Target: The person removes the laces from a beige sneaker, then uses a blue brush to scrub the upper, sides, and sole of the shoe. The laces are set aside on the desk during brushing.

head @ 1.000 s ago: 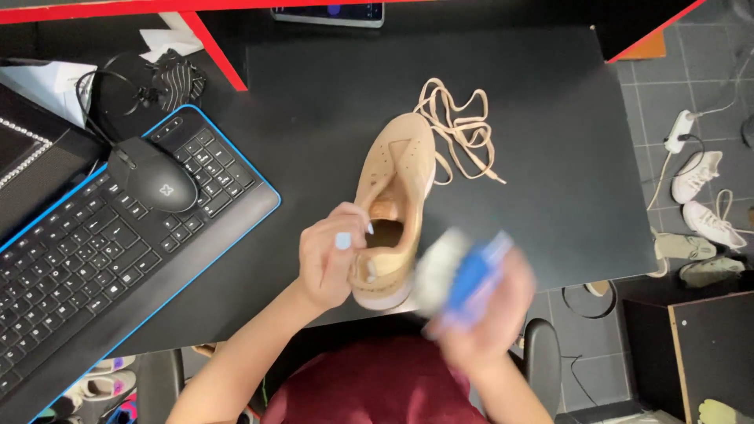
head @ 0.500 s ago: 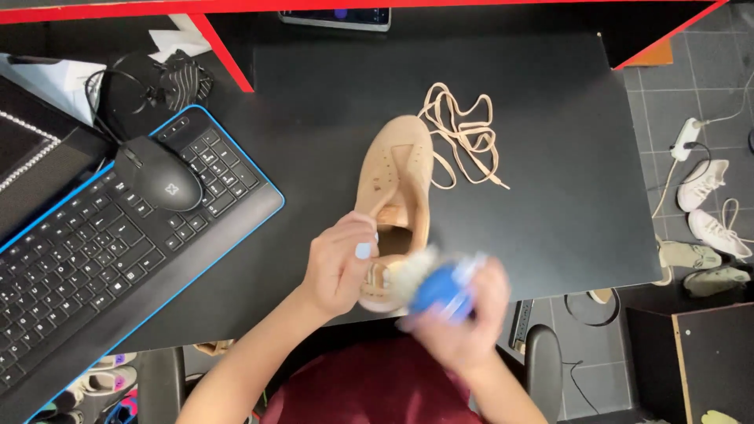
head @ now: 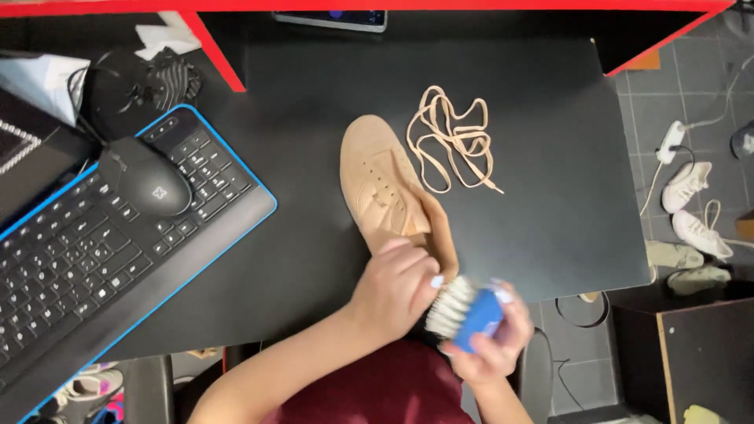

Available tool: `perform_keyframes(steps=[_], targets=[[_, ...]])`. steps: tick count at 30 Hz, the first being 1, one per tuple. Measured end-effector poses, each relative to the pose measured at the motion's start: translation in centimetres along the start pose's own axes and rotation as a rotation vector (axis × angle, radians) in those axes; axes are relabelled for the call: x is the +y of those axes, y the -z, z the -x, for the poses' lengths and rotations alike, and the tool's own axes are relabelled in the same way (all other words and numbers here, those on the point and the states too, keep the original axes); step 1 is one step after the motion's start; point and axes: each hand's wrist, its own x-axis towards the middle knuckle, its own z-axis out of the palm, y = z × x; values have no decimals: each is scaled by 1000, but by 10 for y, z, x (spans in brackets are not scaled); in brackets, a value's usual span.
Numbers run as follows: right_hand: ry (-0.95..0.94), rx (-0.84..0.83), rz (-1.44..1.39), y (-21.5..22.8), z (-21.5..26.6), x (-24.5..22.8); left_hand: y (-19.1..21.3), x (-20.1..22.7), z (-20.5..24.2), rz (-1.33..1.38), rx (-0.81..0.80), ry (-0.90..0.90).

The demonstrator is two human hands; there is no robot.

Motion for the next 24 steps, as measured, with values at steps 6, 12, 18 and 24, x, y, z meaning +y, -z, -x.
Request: perform_keyframes(steps=[6, 12, 18, 24], targets=[[-265, 11, 0, -3, -30, 8, -39, -1, 5, -192, -120, -35], [-345, 13, -71, 11, -28, 17, -22, -27, -1, -370, -114, -294], [-376, 47, -145, 17, -20, 23, 0, -76, -29, -383, -167, -430], [-67, 165, 72, 11, 14, 19, -18, -79, -56, -65, -121, -245]])
